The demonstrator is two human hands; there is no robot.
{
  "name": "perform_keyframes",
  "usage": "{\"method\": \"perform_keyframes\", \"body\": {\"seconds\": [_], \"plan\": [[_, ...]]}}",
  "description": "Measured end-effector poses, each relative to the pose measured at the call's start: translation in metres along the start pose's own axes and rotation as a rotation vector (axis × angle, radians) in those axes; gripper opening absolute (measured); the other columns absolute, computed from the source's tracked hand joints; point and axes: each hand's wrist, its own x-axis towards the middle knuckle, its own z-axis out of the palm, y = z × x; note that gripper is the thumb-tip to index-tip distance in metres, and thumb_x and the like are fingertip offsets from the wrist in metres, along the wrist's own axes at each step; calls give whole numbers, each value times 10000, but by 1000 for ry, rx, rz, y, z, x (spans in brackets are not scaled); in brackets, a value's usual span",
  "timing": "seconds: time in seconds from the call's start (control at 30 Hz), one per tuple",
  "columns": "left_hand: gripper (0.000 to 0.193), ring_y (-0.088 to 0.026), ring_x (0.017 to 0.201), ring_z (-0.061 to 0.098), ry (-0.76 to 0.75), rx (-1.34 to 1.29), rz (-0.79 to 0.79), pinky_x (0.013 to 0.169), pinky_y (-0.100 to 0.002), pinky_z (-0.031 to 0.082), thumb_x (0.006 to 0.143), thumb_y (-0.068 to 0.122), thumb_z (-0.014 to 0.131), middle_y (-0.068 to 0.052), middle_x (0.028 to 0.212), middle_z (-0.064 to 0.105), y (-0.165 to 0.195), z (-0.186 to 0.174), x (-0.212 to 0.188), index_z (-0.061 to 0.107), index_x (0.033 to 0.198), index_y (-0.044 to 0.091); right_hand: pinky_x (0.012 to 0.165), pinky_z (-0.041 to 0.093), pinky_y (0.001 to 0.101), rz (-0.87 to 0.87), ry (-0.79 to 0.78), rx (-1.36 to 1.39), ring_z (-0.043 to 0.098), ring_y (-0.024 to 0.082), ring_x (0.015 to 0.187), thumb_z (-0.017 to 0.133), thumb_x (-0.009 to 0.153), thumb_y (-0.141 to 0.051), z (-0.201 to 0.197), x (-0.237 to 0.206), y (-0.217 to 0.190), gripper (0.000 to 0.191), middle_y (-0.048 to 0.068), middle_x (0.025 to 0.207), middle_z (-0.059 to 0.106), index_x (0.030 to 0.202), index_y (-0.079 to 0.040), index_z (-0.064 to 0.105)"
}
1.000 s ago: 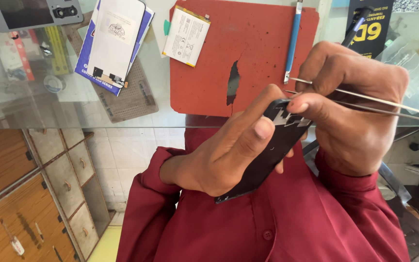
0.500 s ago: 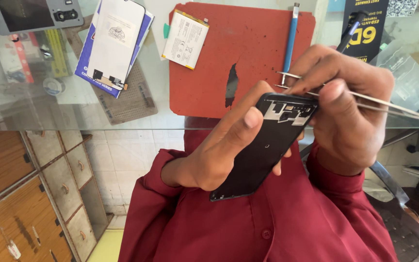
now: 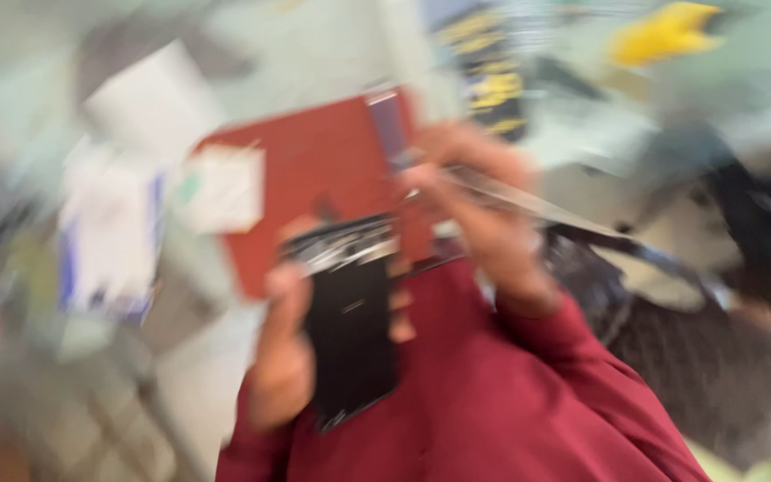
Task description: The person uses tweezers and a spudger to carefully remove small internal components from the back of a disassembled smartphone. They work on the camera module area, lifting and extracting parts while holding the device steady.
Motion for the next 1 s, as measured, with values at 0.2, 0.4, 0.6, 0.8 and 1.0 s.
{"method": "perform_keyframes", "body": {"seconds": [0.2, 0.4, 0.6, 0.8, 1.0], "plan": [[822, -395, 1031, 657, 56, -175, -185, 814, -529, 584, 1009, 569, 584, -280, 1247, 597, 11, -3, 15, 325, 1534, -9, 970, 616, 266, -137, -6, -55, 737, 138, 1127, 640, 1097, -155, 1, -13, -24, 269, 77, 1192, 736, 1332, -23, 639], [954, -445, 951, 692, 54, -96, -365, 707, -639, 628, 919, 674, 641, -319, 1214, 598, 40, 14, 42, 342, 1528, 3, 819, 649, 275, 26, 84, -53, 757, 147, 1027, 646, 1045, -153, -7, -22, -44, 249, 90, 1165, 759, 1255, -23, 676], [876, -369, 988, 682, 138, 194, -119, 769, -554, 640, 918, 566, 730, -310, 1252, 595, 24, 23, 48, 342, 1521, 64, 914, 617, 290, -259, 134, -201, 740, 180, 1074, 631, 1114, -231, -12, -37, -18, 218, 92, 1166, 717, 1196, -49, 721], [732, -300, 1191, 653, 135, 552, 292, 1064, -428, 570, 987, 237, 851, -300, 1305, 572, -1, 9, 45, 342, 1462, 12, 996, 577, 268, -360, -19, -76, 686, 180, 1163, 602, 1150, -409, 4, -52, -7, 368, 31, 1327, 683, 1321, -90, 671], [570, -297, 1163, 708, 266, 128, -256, 970, -448, 582, 1026, 284, 711, -264, 1306, 579, 39, -30, 78, 382, 1401, 8, 964, 559, 304, -489, -34, -155, 665, 213, 1140, 640, 1065, -466, 18, -52, 4, 495, 58, 1386, 648, 1366, -72, 651]]}}
